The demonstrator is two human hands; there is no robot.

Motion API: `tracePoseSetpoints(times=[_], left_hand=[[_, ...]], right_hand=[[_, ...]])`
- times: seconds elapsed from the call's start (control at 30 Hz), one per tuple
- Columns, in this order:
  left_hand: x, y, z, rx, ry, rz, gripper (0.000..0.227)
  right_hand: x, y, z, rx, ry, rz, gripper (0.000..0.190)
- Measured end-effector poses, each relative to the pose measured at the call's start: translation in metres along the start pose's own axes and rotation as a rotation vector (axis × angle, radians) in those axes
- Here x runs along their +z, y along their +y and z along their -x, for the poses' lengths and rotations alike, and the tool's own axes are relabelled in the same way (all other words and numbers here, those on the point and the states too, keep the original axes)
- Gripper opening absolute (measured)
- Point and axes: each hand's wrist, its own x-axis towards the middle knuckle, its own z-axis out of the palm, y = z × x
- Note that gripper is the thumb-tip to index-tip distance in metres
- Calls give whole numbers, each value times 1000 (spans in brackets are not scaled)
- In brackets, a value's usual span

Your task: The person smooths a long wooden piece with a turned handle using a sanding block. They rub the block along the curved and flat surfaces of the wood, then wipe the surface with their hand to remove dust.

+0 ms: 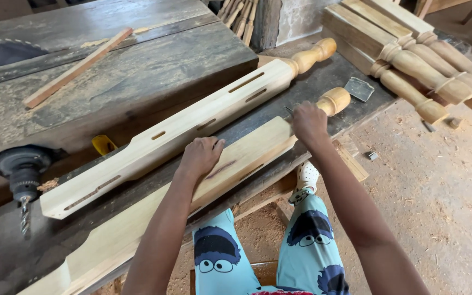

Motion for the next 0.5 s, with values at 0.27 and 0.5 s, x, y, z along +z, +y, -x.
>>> tracePoseSetpoints(times=[0.27, 0.5], left_hand=[[-4, 2, 0, -51, -71, -2, 48], [-2, 1, 2, -15, -34, 25, 48]], right_hand=[[35, -7, -31, -58, 36, 58, 13], [-6, -1, 41, 113, 192, -296, 18]])
